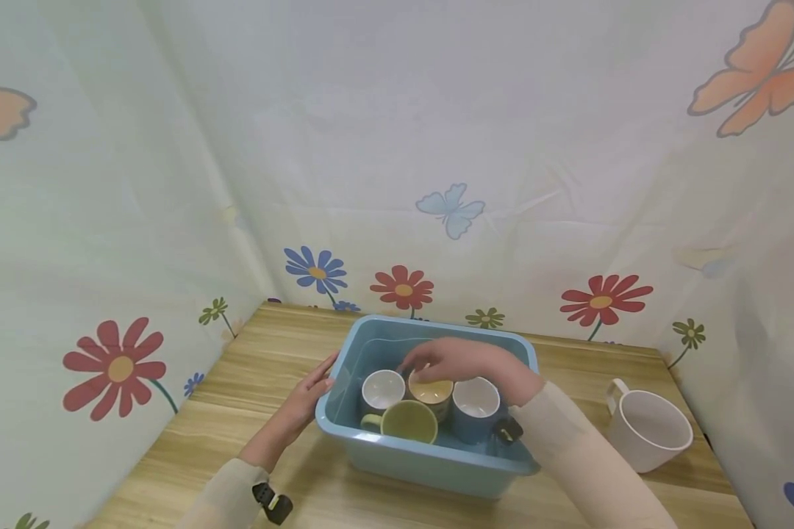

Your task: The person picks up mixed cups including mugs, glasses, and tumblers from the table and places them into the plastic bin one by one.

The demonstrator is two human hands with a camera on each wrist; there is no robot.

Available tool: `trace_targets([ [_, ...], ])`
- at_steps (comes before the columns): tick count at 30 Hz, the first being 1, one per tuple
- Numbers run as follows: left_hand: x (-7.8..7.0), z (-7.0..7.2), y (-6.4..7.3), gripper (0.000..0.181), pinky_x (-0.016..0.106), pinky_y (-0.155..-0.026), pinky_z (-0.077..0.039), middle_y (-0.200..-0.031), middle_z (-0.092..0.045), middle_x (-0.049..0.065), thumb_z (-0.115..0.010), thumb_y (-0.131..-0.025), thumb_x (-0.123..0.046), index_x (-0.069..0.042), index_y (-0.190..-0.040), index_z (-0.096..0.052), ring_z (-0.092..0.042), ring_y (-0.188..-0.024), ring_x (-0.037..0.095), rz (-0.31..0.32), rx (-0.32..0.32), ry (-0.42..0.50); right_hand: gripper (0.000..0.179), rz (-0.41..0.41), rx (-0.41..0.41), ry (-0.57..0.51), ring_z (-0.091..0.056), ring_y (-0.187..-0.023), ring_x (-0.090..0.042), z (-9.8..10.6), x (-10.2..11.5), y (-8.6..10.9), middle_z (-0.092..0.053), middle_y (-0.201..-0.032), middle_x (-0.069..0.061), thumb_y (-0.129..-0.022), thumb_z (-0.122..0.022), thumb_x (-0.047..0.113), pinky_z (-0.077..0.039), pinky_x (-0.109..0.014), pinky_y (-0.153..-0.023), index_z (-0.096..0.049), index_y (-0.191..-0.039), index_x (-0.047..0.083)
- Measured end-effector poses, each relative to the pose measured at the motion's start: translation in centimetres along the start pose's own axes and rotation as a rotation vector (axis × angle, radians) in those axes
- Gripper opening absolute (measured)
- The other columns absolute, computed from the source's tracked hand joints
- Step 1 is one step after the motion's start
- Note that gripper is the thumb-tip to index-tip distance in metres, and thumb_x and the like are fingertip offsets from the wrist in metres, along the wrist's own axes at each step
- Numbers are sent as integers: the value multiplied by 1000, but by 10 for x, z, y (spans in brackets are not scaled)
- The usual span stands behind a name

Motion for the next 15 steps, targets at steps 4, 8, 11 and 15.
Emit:
trace_targets([
  [4,1,2,-1,65,32,-82,-59,-162,-34,31,-49,-105,-27,-18,-164,-25,-64,-120,26,4,-10,6,40,15,-19,-1,-61,-113,-21,4,0,7,-68,-126,-12,-101,-61,24,-56,-35,-95,-62,-136,7],
  [8,1,2,-1,64,32,-81,-59,-162,-34,31,-49,-105,-27,-18,-164,-25,-64,-118,25,3,-11,12,38,26,-39,16,-62,-114,-23,7,-3,13,-68,-127,-12,-101,-61,24,-56,-40,-98,-62,-136,7],
  [11,0,1,-1,65,32,-83,-59,-162,-34,31,-49,-105,-27,-18,-164,-24,-64,-120,25,-1,-1,10,39,30,-48,17,-64,-119,-29,8,-4,20,-67,-131,-14,-102,-60,25,-55,-46,-102,-62,-136,6],
  [15,0,0,0,65,32,-83,-59,-162,-34,31,-49,-105,-28,-18,-164,-24,-64,-121,26,1,-2,6,42,17,-65,16,-63,-123,-33,12,-5,30,-66,-135,-16,-101,-61,28,-53,-52,-104,-61,-137,6],
])
Point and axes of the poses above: each hand's wrist, its own y-axis away from the middle knuckle, its own z-axis out of the back of the hand, x = y × z, the point moved 8 cm from there along -y, towards the middle knuckle
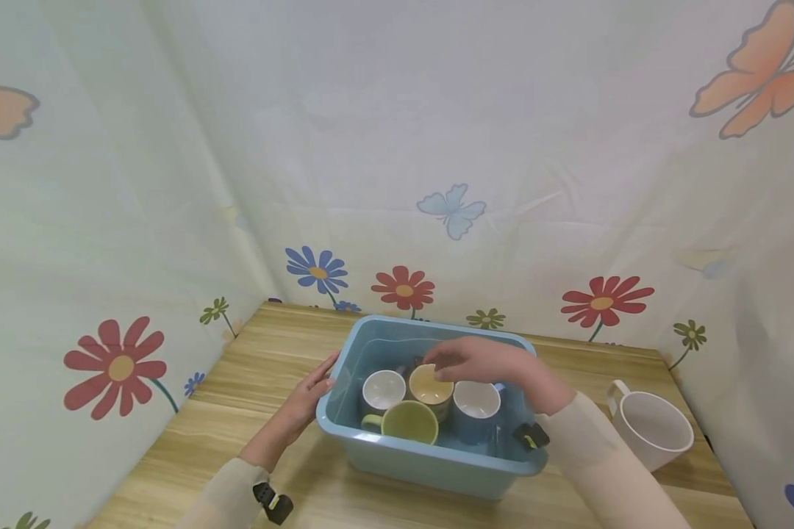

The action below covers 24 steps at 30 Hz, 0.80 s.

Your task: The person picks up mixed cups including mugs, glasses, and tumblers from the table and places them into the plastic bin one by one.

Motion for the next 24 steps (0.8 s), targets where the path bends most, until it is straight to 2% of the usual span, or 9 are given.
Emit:
trace_targets([
  [11,-2,-1,1,67,31,-81,-59,-161,-34,32,-49,-104,-27,-16,-164,-23,-64,-118,24,-2,3,4,44,-22,-33,-14,-61,-123,-34,10,-11,19,-65,-135,-17,-102,-61,28,-53,-55,-102,-59,-139,5],
  [16,0,0,0,66,31,-82,-59,-162,-33,31,-48,-105,-28,-17,-164,-23,-64,-119,24,4,3,3,47,-24,-59,-27,-61,-120,-32,13,-17,27,-66,-131,-17,-101,-63,31,-55,-50,-99,-59,-139,5],
  [24,-1,-1,1,65,38,-87,-60,-163,-33,31,-48,-105,-31,-18,-164,-24,-60,-130,36,8,-10,-18,44,-9,-98,-37,-63,-116,-29,18,-24,41,-67,-128,-17,-101,-61,25,-57,-43,-96,-59,-138,2],
])
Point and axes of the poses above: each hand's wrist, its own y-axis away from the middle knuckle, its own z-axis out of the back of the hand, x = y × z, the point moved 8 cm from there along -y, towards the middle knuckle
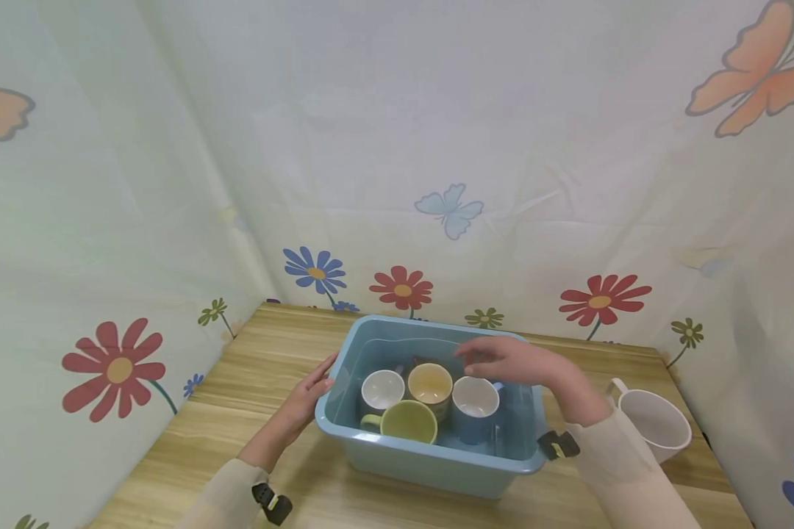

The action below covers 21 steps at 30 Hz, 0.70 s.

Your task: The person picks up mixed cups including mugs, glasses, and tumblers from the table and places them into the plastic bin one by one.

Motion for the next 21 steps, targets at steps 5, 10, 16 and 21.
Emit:
trace_targets([
  [5,0,-1,0,66,36,-86,-60,-162,-32,31,-49,-104,-29,-18,-164,-24,-61,-128,33,1,3,8,47,3,-31,-24,-64,-115,-30,3,-7,9,-66,-129,-20,-101,-62,27,-59,-45,-93,-58,-139,0],
  [10,1,0,-1,65,34,-84,-59,-162,-33,31,-48,-105,-28,-17,-164,-24,-63,-123,28,7,1,14,48,-20,-55,-48,-65,-114,-32,7,-14,18,-66,-129,-22,-100,-63,27,-59,-45,-92,-57,-139,-1],
  [16,0,-1,-1,64,34,-84,-60,-162,-34,31,-47,-105,-29,-17,-164,-24,-63,-122,29,5,0,7,47,-41,-71,-81,-64,-118,-35,7,-24,26,-65,-130,-23,-102,-61,26,-59,-48,-94,-56,-140,-1],
  [21,2,0,-1,63,34,-84,-60,-162,-34,31,-47,-105,-29,-18,-164,-25,-63,-124,30,9,-8,3,48,-30,-104,-105,-64,-118,-37,8,-29,34,-64,-133,-25,-102,-60,26,-59,-52,-94,-54,-141,-2],
])
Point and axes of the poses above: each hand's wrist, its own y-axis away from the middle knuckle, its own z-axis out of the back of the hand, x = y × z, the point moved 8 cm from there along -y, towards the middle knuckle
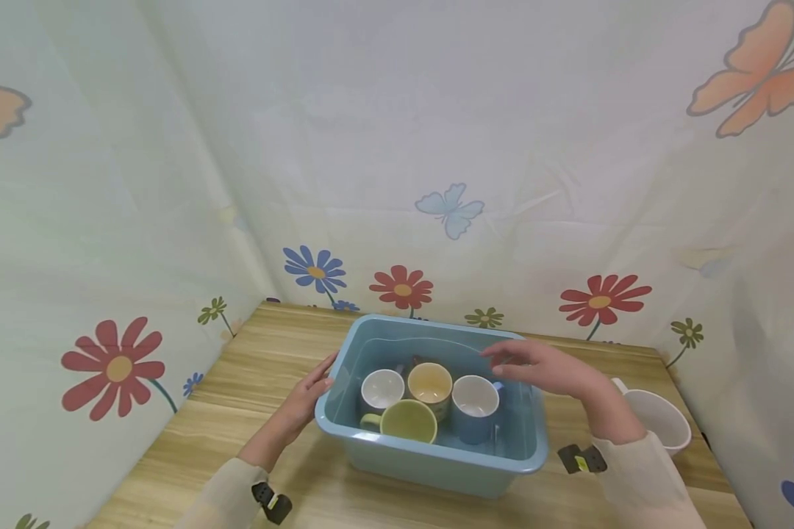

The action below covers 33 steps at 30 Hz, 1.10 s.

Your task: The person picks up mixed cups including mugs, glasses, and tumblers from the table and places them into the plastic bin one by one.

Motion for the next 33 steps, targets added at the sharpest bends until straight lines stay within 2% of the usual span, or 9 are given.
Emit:
trace_targets([
  [3,0,0,1,64,34,-83,-60,-162,-35,31,-48,-105,-29,-18,-164,-25,-63,-123,29,-1,0,1,47,13,-40,6,-67,-117,-30,3,-3,7,-64,-134,-26,-102,-59,24,-59,-50,-93,-53,-141,-3],
  [9,0,0,1,64,33,-84,-59,-162,-34,31,-47,-105,-29,-18,-164,-24,-63,-122,28,-9,12,6,46,-3,-106,13,-62,-108,8,12,-14,22,-63,-135,-28,-103,-57,21,-61,-40,-91,-53,-142,-3],
  [12,0,0,1,64,34,-84,-60,-162,-34,31,-47,-105,-28,-17,-164,-24,-63,-121,28,-12,10,7,45,4,-129,4,-60,-107,12,16,-20,30,-64,-135,-25,-103,-56,19,-60,-31,-88,-53,-142,-4],
  [16,0,1,-1,64,34,-83,-60,-162,-33,32,-47,-105,-28,-16,-164,-23,-64,-120,27,-11,10,4,44,43,-148,-6,-64,-107,8,20,-25,38,-68,-129,13,-103,-55,13,-56,-22,-85,-51,-141,-8],
  [18,0,0,-1,64,33,-83,-59,-162,-32,32,-46,-106,-27,-15,-164,-22,-63,-121,26,-11,18,4,43,52,-157,-8,-65,-106,6,20,-27,42,-65,-126,22,-103,-55,10,-55,-21,-85,-50,-141,-10],
  [20,0,0,-1,64,33,-83,-59,-162,-32,32,-46,-105,-27,-15,-164,-22,-63,-121,26,-9,19,7,44,30,-163,-8,-65,-106,6,20,-31,44,-68,-128,15,-103,-54,11,-56,-22,-85,-49,-141,-10],
  [24,0,1,-2,64,33,-83,-59,-162,-32,32,-47,-106,-27,-16,-164,-23,-63,-121,26,-8,12,6,45,-31,-181,1,-64,-105,8,18,-37,47,-66,-132,-24,-104,-55,16,-61,-39,-88,-50,-143,-7],
  [27,1,2,-2,64,34,-84,-60,-162,-33,31,-48,-106,-28,-17,-164,-25,-63,-121,27,-3,1,4,45,-34,-210,4,-64,-103,7,17,-40,48,-65,-130,-29,-104,-55,15,-62,-42,-87,-50,-142,-9],
  [33,2,2,-1,64,36,-86,-60,-163,-33,31,-47,-106,-30,-19,-164,-24,-62,-124,29,-1,4,-8,44,-44,-275,6,-62,-100,11,16,-46,53,-65,-127,-29,-103,-56,13,-61,-26,-84,-51,-140,-9],
])
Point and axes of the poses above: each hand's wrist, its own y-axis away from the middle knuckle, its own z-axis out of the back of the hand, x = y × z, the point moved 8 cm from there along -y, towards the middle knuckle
